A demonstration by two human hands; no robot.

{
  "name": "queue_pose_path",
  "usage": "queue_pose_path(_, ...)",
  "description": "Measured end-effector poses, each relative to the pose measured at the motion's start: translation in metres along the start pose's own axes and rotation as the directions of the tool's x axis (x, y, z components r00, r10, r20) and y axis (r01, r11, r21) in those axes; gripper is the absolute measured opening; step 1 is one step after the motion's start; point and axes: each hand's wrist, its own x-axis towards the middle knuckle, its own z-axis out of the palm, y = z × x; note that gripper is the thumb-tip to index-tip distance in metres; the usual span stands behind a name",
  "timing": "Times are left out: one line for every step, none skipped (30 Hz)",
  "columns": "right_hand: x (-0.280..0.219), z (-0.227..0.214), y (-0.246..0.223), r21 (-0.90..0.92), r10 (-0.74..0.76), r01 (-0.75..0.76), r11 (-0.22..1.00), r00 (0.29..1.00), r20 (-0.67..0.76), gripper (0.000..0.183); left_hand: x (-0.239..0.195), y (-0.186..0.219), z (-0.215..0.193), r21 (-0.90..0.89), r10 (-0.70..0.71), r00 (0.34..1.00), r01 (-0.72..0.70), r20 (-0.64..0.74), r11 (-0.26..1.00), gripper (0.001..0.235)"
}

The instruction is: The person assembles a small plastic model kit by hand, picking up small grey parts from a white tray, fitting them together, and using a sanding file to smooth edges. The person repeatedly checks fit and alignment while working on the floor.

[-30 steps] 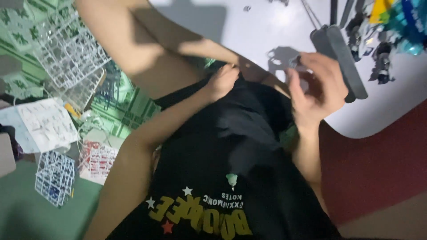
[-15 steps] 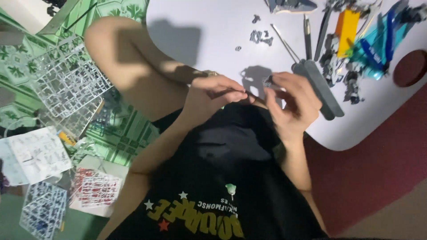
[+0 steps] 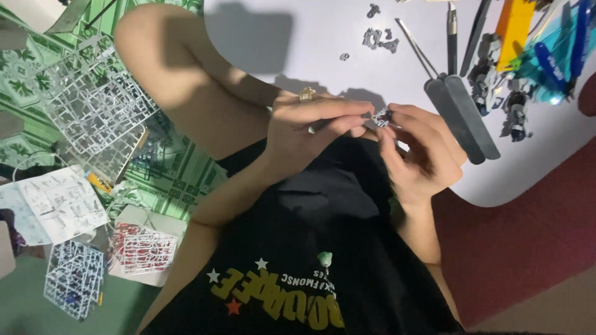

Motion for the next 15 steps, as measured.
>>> queue_pose_path(-0.001,0.001,0.001,0.005,0.006,-0.006,1.000,1.000,-0.002,0.016,-0.001,-0.001,0.000,0.005,-0.006,1.000,0.006,0.001,1.000,0.014)
queue_pose_path(-0.002,0.002,0.001,0.012,0.013,-0.013,1.000,1.000,-0.007,0.017,-0.001,-0.002,0.001,0.027,0.017,1.000,-0.018,0.007,0.999,0.015)
queue_pose_path(-0.003,0.002,0.001,0.019,0.020,-0.020,1.000,1.000,-0.011,0.017,-0.002,-0.002,0.002,0.048,0.040,0.999,-0.041,0.014,0.998,0.015)
queue_pose_path(-0.003,0.002,0.001,0.021,0.027,-0.027,0.999,0.999,-0.016,0.017,-0.002,-0.004,0.001,0.052,0.034,0.999,-0.035,0.020,0.998,0.015)
queue_pose_path(-0.003,0.002,0.000,0.007,0.024,-0.024,1.000,1.000,-0.008,0.016,-0.002,-0.005,0.000,0.134,0.066,0.997,-0.070,0.032,0.988,0.015)
queue_pose_path(-0.003,0.002,0.000,-0.008,0.019,-0.019,1.000,1.000,-0.001,0.015,-0.003,-0.007,0.000,0.213,0.101,0.994,-0.109,0.047,0.971,0.014)
queue_pose_path(-0.002,0.002,-0.001,-0.008,0.023,-0.023,1.000,1.000,-0.006,0.015,-0.002,-0.005,0.001,0.215,0.098,0.994,-0.107,0.053,0.971,0.014)
queue_pose_path(-0.001,0.001,-0.002,0.012,-0.007,0.007,1.000,1.000,0.003,0.013,-0.001,-0.003,0.003,0.230,0.149,0.987,-0.157,0.053,0.960,0.012)
queue_pose_path(0.001,0.001,-0.002,0.031,-0.036,0.036,0.999,0.999,0.012,0.012,0.000,-0.001,0.004,0.245,0.199,0.978,-0.207,0.055,0.947,0.010)
queue_pose_path(0.000,0.000,-0.002,0.033,-0.034,0.033,0.999,0.999,0.009,0.012,-0.002,0.000,0.004,0.247,0.197,0.979,-0.205,0.057,0.947,0.010)
queue_pose_path(-0.001,-0.001,-0.002,0.030,-0.062,0.061,0.998,0.998,0.009,0.012,-0.004,0.001,0.004,0.277,0.201,0.977,-0.212,0.070,0.937,0.011)
queue_pose_path(-0.002,-0.003,-0.001,0.026,-0.092,0.092,0.995,0.996,0.008,0.013,-0.005,0.002,0.004,0.308,0.208,0.975,-0.223,0.083,0.925,0.012)
queue_pose_path(-0.003,-0.003,0.001,0.028,-0.092,0.092,0.995,0.996,0.005,0.013,-0.005,0.003,0.006,0.310,0.208,0.974,-0.224,0.086,0.924,0.012)
queue_pose_path(-0.004,-0.004,0.002,0.001,-0.125,0.125,0.992,0.992,0.002,0.013,-0.006,0.005,0.007,0.351,0.182,0.980,-0.199,0.080,0.915,0.013)
queue_pose_path(-0.005,-0.006,0.003,-0.027,-0.157,0.157,0.987,0.988,0.000,0.013,-0.007,0.006,0.009,0.392,0.157,0.985,-0.174,0.074,0.904,0.014)
